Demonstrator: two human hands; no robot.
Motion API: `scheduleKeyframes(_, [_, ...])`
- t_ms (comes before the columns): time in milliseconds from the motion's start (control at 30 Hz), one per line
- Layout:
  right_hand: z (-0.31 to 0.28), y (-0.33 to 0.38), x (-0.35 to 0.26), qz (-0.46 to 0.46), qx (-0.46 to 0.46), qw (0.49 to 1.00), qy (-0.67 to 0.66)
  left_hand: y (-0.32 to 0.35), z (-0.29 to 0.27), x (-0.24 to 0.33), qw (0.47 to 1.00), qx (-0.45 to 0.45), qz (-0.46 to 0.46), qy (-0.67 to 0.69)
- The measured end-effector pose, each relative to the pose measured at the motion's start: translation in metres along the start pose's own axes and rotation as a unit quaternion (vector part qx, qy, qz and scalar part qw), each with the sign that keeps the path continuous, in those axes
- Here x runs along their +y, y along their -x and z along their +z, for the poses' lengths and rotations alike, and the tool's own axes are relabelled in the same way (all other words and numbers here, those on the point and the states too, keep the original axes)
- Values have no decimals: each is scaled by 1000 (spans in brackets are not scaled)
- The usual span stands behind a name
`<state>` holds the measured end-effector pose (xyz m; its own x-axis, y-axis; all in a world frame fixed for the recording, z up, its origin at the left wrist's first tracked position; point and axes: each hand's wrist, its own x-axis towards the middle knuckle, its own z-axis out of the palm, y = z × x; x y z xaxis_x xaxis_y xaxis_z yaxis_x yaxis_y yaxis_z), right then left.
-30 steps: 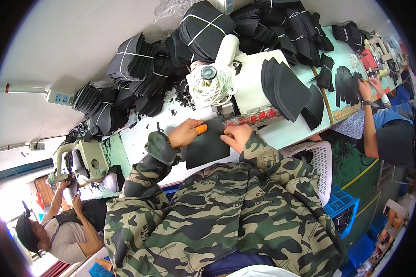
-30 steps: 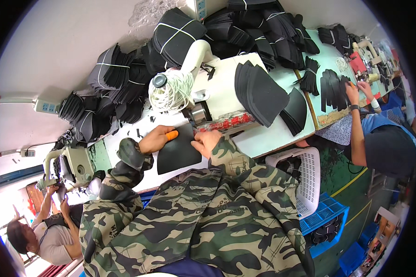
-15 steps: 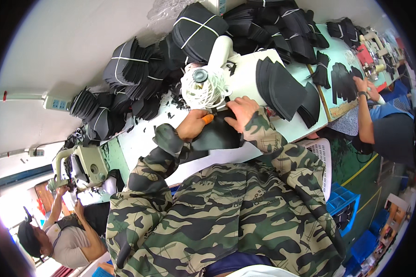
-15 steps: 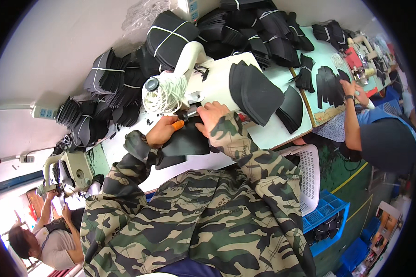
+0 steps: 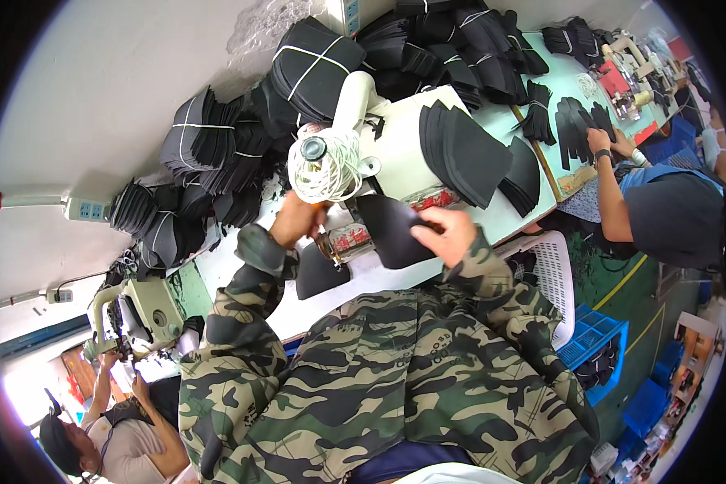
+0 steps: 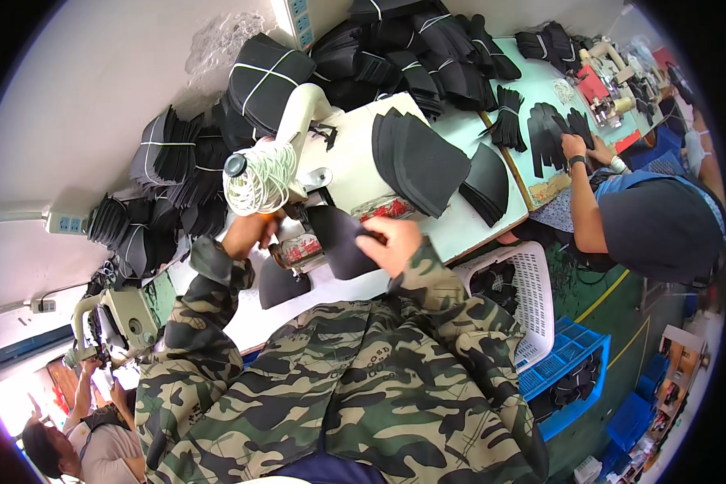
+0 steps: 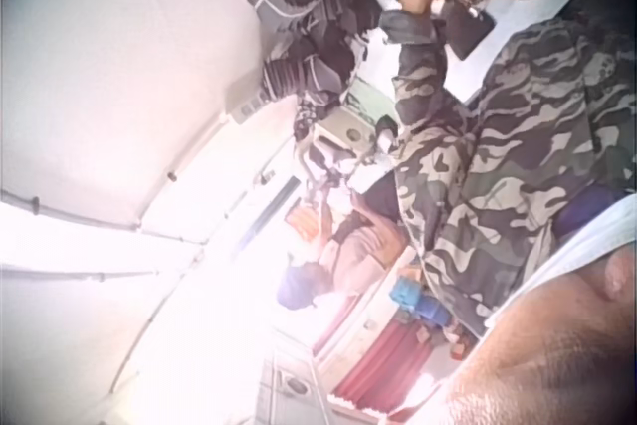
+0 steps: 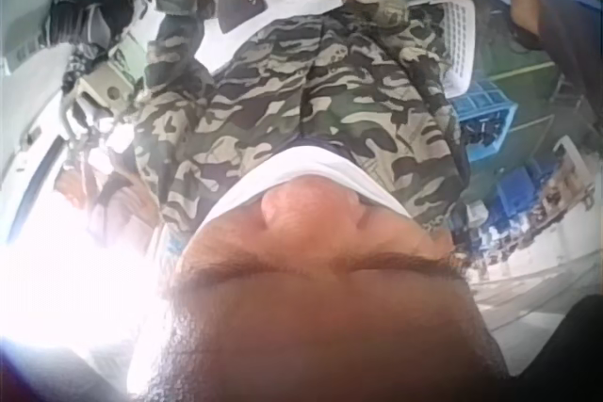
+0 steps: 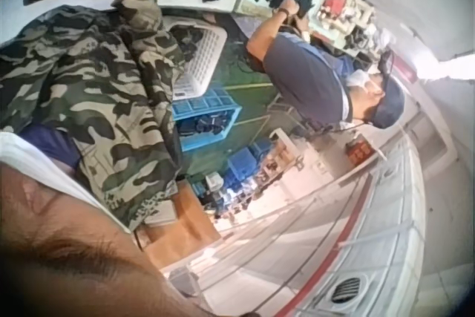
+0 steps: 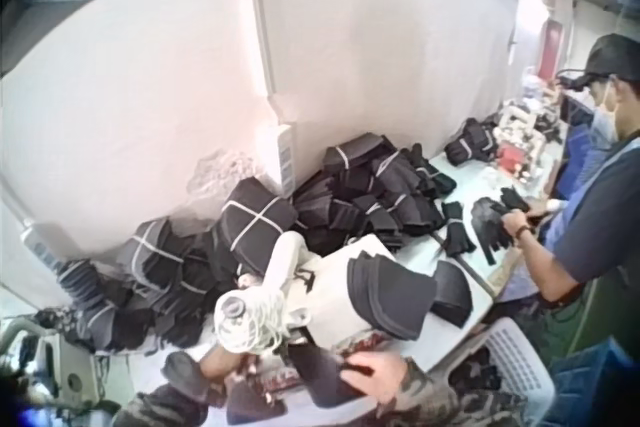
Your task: Using an industrial machine and small hand snips to process and trim black shoe components.
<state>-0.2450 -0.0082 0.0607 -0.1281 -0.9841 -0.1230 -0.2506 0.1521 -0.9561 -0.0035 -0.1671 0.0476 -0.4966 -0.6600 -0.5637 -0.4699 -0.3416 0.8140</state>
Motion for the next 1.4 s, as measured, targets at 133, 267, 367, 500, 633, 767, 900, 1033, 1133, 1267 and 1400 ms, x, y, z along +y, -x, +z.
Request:
scheduleKeyframes(133, [-55,-7,-50,-215,337,895,196,-4,-19,-84,803,211,99,-549])
scheduleKeyframes(267, [-69,-22,-29,-219,258,875,347,26,-5,-127,778,53,33,-625])
scheduleKeyframes(367, [-44,-18,-13,-201,218,891,344,20,-2,-139,799,51,39,-598])
scheduleKeyframes(500, [14,-20,-61,-289,177,918,205,31,1,-136,822,59,25,-566])
scheduleKeyframes(633, [43,-23,-85,-329,105,932,109,42,-7,-131,819,66,35,-570])
scheduleKeyframes(767, [43,-12,-31,-40,-129,988,71,58,-14,-15,926,-319,-120,-164])
scheduleKeyframes(900, [76,-21,9,65,-233,968,63,59,7,-21,988,-140,19,-69])
scheduleKeyframes(1033, [69,-22,11,-25,-128,982,136,37,7,-35,993,-85,-15,-76])
scheduleKeyframes(1133, [52,-27,0,-18,-95,986,136,33,-4,-40,997,-55,-30,-54])
scheduleKeyframes(1267, [44,-37,6,-67,-51,986,145,29,-1,-29,991,-62,-30,-119])
scheduleKeyframes(1400, [35,-51,3,-185,-30,930,317,7,18,-25,997,-79,15,-5])
